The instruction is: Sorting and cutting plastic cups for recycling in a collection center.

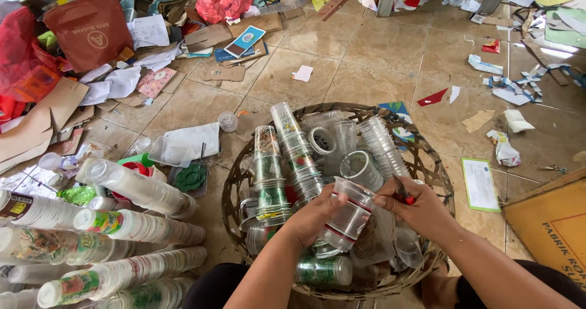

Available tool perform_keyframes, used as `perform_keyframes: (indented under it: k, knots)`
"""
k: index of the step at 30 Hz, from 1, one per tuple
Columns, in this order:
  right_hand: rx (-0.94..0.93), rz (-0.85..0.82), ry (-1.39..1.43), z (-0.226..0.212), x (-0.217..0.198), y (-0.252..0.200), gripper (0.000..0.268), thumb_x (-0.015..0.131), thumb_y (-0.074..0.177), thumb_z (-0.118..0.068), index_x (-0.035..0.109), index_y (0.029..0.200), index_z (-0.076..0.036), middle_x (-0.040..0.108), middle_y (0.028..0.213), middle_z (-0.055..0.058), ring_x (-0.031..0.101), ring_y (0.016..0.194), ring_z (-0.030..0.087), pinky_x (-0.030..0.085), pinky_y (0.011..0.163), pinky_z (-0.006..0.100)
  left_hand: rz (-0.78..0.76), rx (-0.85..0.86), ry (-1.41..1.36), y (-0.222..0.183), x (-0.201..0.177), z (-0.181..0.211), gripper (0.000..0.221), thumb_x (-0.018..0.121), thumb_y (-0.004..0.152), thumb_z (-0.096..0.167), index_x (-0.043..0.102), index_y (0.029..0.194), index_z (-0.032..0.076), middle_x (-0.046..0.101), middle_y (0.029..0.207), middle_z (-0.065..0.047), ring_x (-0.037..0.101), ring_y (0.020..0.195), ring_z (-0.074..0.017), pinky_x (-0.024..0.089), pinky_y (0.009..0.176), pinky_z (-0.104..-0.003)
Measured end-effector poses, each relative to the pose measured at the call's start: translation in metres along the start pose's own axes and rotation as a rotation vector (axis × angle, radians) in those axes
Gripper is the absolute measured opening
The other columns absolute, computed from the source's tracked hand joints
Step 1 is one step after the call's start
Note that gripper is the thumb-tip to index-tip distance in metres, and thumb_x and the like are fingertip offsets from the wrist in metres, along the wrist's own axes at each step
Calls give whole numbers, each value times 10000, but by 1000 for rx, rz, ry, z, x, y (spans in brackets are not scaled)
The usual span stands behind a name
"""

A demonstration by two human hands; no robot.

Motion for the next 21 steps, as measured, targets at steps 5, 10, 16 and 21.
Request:
perform_keyframes:
  k: [5,10,16,21]
  knots:
    - [95,15,-61,-56,-6,-19,370,820,847,-308,764,1100,-45,692,772,193,575,539,241,482,533,363,21,219,224,-40,32,50,690,732,909,557,491,1416,155,404,1584,-145,399,1458,-330,300,1213,-526]
    - [345,-74,141,-76,5,-39,591,293,1033,-437,469,1541,-192,677,860,135,502,596,227,358,504,359,87,422,171,-54,38,73,1008,877,674,194,353,1524,62,644,1351,-184,676,1184,-304,526,1034,-409]
    - [283,-222,179,-62,34,-57,676,589,942,-242,437,1601,-236,725,775,150,526,603,194,382,553,309,107,607,233,-52,36,69,1022,895,710,349,282,1463,32,574,1368,-213,646,1236,-335,510,1071,-453]
    - [179,-241,108,-47,39,-50,727,577,937,-293,344,1623,-229,739,819,111,645,749,176,476,601,310,145,542,224,-52,31,67,878,801,820,328,273,1465,49,583,1370,-189,636,1232,-298,504,1050,-438]
Point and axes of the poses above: each hand's wrist, its own y-axis towards the middle knuckle, its own x-axis out of the palm, z = x × y, the point moved 5 cm from there along y, towards the middle knuckle
